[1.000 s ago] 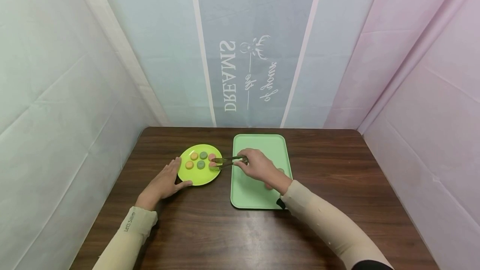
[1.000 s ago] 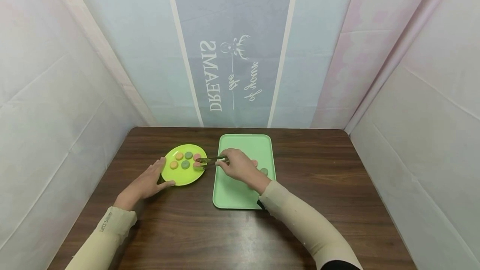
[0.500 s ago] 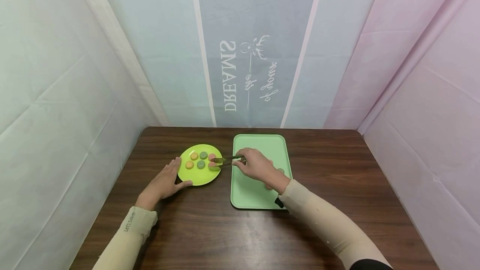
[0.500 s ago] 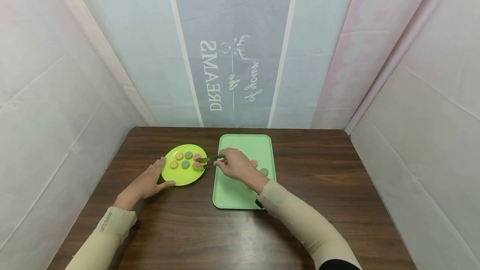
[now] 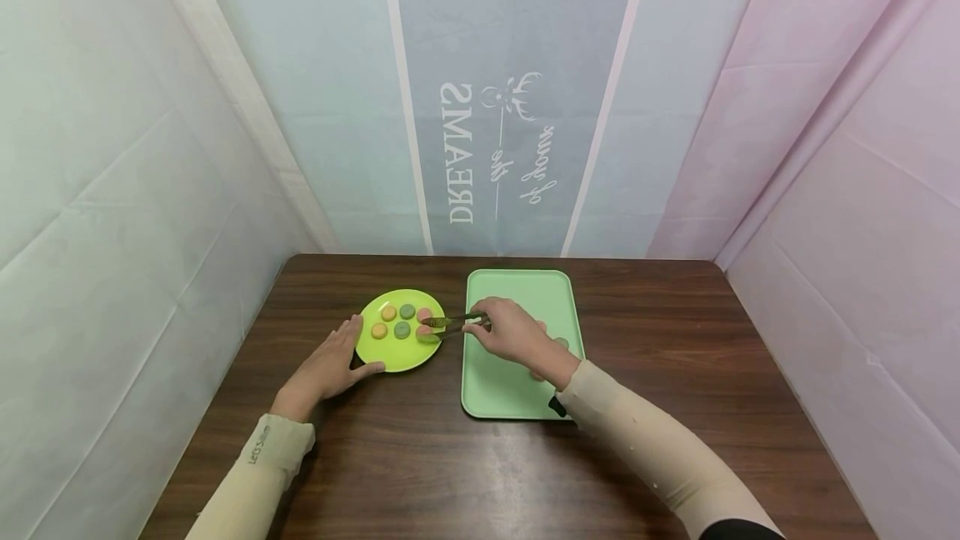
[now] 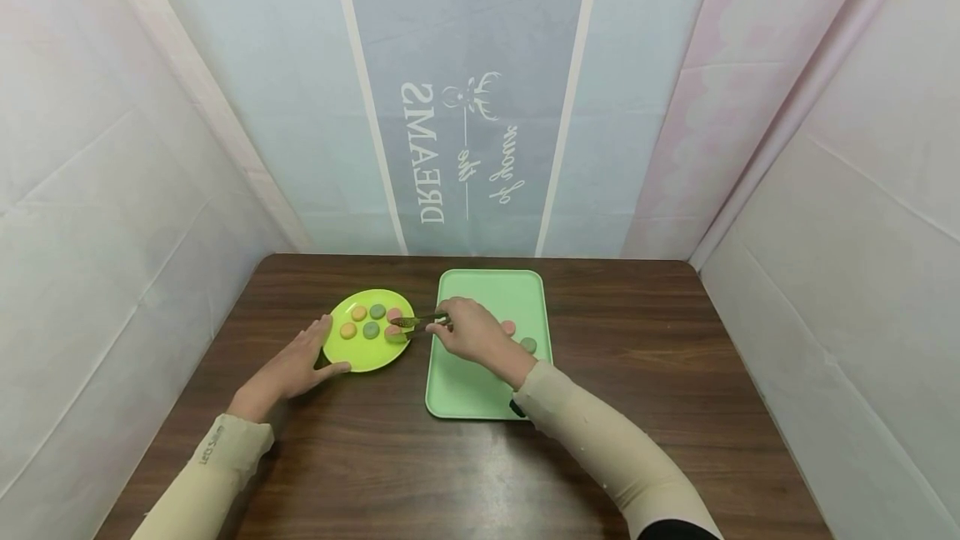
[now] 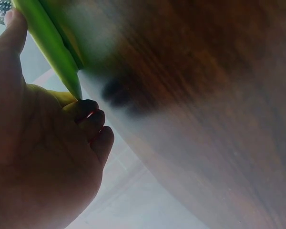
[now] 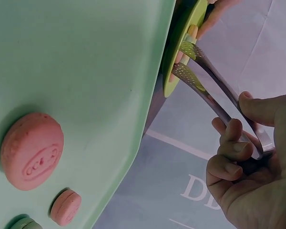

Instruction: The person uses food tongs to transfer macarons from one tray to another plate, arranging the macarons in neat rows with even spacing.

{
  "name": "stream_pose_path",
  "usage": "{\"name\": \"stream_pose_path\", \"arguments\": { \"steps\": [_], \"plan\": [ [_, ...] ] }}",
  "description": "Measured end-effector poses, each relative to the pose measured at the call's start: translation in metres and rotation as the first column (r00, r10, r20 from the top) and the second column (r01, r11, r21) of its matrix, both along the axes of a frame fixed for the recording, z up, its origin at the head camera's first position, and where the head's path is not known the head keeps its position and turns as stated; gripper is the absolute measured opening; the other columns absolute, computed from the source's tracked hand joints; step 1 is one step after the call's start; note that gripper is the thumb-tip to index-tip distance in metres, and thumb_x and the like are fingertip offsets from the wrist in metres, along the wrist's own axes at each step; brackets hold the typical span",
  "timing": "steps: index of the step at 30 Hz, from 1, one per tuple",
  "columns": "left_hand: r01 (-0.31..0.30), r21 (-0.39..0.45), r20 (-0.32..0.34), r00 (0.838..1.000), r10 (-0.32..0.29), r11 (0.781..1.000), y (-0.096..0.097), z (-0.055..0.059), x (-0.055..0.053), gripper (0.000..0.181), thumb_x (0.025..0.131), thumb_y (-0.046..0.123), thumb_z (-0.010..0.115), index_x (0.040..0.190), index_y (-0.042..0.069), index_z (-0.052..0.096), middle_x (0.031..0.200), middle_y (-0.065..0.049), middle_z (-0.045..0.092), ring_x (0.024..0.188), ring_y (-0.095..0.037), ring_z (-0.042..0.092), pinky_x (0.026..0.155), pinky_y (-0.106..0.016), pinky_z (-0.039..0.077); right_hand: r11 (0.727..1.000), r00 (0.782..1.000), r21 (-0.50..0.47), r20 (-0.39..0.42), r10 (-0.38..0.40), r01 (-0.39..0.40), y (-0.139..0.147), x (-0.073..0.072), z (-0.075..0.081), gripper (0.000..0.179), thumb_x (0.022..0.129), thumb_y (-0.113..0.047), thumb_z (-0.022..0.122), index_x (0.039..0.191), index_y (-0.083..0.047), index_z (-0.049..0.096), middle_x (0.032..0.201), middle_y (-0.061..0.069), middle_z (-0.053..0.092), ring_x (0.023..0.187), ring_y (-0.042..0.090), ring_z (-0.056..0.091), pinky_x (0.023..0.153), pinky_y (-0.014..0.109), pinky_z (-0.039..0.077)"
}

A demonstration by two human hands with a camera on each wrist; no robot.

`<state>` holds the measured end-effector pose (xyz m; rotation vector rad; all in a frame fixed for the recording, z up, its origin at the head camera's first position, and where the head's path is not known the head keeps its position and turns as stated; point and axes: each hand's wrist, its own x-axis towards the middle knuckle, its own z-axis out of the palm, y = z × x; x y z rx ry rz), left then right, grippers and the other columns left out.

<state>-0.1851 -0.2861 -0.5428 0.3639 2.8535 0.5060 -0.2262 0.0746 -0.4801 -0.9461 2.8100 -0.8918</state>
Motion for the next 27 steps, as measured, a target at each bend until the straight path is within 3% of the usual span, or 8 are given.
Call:
{"name": "stream_pose_path", "arguments": {
  "steps": [9, 27],
  "plan": [
    [0.004, 0.005, 0.013, 1.000, -0.004, 1.000, 0.000, 0.000, 0.001, 0.115, 0.101, 0.068, 0.062, 0.168, -0.009, 0.011, 0.174, -0.032, 0.013, 0.162, -0.048, 0.016, 0.134, -0.060, 0.017, 0.999, 0.999, -0.023, 0.015, -0.030, 0.030, 0.002, 0.003, -0.001, 0.024, 0.104, -0.029, 0.076, 0.115, -0.008, 0.079, 0.111, 0.007, 0.078, 0.093, 0.016, 0.078, 0.078, 0.032, 0.065],
    [0.002, 0.011, 0.007, 1.000, -0.002, 1.000, 0.000, 0.004, 0.001, 0.115, 0.101, 0.069, 0.063, 0.168, -0.010, 0.012, 0.174, -0.032, 0.015, 0.162, -0.048, 0.017, 0.134, -0.060, 0.018, 0.989, 0.994, -0.103, -0.011, -0.110, 0.108, 0.016, 0.014, 0.014, 0.018, 0.101, -0.028, 0.080, 0.106, -0.010, 0.080, 0.096, -0.002, 0.073, 0.079, 0.009, 0.065, 0.068, 0.031, 0.058]
  ]
}}
